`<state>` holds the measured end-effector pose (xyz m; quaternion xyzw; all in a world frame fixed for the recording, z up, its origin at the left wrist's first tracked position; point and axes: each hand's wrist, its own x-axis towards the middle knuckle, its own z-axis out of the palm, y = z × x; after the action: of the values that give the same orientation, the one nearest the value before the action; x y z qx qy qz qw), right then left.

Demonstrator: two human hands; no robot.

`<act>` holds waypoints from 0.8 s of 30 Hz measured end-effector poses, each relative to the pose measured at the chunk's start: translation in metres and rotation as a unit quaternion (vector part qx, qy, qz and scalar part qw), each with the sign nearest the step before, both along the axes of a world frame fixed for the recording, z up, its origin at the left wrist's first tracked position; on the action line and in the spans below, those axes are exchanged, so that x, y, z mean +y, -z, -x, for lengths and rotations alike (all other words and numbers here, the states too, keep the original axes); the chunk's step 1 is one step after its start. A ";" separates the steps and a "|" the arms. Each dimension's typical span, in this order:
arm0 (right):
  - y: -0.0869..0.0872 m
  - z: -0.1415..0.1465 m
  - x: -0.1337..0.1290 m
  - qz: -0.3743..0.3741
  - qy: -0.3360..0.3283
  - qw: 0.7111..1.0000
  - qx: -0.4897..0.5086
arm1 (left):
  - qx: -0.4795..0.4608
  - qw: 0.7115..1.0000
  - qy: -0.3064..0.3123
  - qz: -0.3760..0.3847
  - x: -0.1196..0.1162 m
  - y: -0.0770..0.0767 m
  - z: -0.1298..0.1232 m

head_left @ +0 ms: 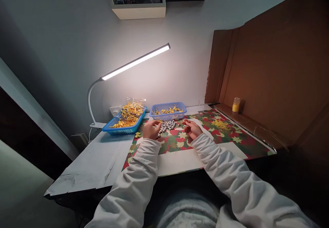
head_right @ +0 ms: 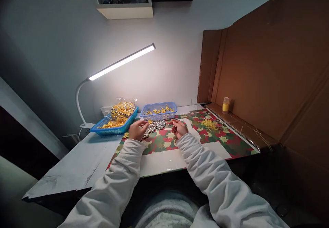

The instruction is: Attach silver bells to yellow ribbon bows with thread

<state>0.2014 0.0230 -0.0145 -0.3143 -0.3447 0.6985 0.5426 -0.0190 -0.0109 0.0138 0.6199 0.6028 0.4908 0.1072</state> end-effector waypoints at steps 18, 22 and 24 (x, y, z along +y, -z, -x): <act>-0.002 0.005 -0.004 0.036 0.088 0.995 -0.033 | 0.072 0.946 -0.259 0.183 0.015 0.023 0.042; -0.005 0.004 -0.007 0.028 0.087 0.995 -0.045 | 0.050 0.929 -0.292 0.223 0.012 0.019 0.039; -0.006 0.004 -0.008 0.029 0.083 0.995 -0.055 | 0.046 0.931 -0.274 0.238 0.012 0.018 0.038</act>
<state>0.1976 0.0155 -0.0089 -0.3948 -0.3264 0.6427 0.5697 -0.0573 0.0007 -0.0040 0.4087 0.8525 0.3146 0.0850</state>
